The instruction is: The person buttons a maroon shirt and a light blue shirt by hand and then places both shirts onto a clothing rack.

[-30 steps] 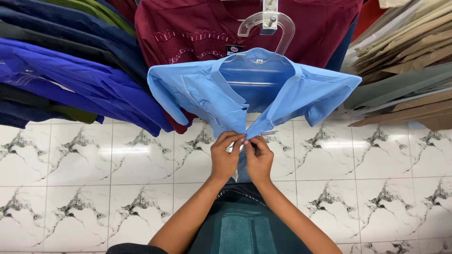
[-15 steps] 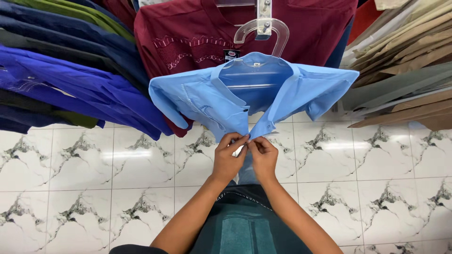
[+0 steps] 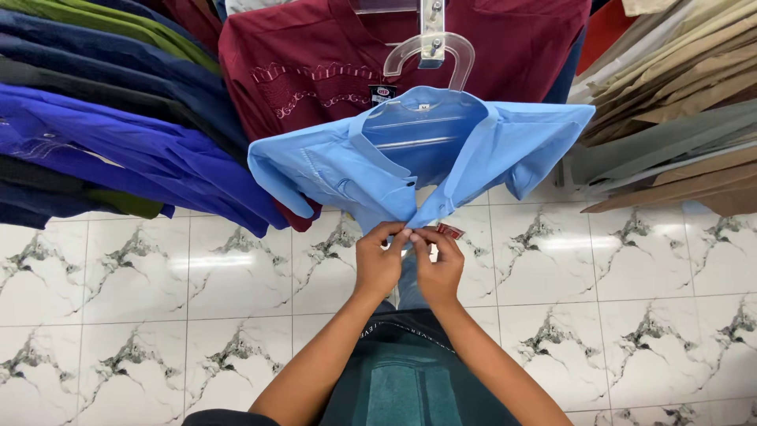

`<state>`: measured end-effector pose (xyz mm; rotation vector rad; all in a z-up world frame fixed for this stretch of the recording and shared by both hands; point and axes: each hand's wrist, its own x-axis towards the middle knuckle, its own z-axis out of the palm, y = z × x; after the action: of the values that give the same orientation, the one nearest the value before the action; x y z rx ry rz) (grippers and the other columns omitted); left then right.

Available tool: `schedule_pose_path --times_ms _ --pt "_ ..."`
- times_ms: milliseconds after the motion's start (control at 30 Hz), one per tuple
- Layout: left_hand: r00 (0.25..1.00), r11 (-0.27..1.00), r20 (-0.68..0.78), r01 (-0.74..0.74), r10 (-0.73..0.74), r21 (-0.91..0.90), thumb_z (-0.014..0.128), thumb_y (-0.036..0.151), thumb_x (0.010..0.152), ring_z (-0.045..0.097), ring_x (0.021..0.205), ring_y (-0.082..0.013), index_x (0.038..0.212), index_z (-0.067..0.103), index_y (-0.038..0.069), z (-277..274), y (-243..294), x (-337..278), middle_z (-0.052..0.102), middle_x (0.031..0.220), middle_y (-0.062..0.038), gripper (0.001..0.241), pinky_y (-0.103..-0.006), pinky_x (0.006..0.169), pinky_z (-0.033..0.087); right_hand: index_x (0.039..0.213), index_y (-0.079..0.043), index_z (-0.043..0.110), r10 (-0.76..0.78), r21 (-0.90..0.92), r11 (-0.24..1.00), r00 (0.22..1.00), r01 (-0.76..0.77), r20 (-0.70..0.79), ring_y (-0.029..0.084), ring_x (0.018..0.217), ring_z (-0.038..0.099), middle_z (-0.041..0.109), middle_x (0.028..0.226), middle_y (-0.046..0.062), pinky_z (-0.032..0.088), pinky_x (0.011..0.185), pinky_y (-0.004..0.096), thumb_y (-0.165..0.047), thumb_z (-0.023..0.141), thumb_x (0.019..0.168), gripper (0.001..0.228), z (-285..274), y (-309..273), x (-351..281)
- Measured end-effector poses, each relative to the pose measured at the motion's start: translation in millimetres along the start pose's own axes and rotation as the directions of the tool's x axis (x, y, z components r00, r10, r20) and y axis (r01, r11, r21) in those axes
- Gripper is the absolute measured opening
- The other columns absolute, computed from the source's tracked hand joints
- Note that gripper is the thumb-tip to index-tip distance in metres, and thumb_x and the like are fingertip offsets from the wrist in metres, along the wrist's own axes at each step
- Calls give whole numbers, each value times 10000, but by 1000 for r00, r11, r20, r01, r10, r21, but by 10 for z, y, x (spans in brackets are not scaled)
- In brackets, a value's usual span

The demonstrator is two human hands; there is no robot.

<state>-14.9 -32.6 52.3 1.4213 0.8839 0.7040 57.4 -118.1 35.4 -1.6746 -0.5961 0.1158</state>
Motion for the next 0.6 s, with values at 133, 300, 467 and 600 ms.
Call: schedule_pose_path --times_ms 133,300,467,600 --pt "977 971 24 211 -210 -115 684 53 983 601 774 -137 1047 809 30 37 -125 -25 748 790 -123 142 -339 712 490 924 -55 807 -196 -141 971 981 194 4 228 729 708 713 778 77 557 698 327 -31 824 876 56 -26 -83 77" --pt "914 838 13 377 -405 -395 667 -5 962 584 714 -156 1082 747 -104 166 -219 -5 659 781 -143 175 -223 595 399 914 22 707 122 101 987 992 -123 23 207 761 648 665 792 150 522 712 375 22 720 937 27 6 -92 46" --pt "997 992 40 -72 68 105 676 48 1003 613 748 -164 1094 777 61 -59 127 33 695 785 -110 136 -345 707 490 950 -61 668 657 526 493 693 -692 296 176 818 667 662 825 31 518 752 301 -113 664 980 61 61 164 23" --pt "985 974 72 -163 154 157 653 10 997 611 726 -142 1119 759 103 -78 126 -27 674 784 -78 186 -343 724 497 966 -22 721 657 347 603 694 -718 295 180 810 684 691 802 97 526 722 276 -82 681 980 73 -13 127 41"
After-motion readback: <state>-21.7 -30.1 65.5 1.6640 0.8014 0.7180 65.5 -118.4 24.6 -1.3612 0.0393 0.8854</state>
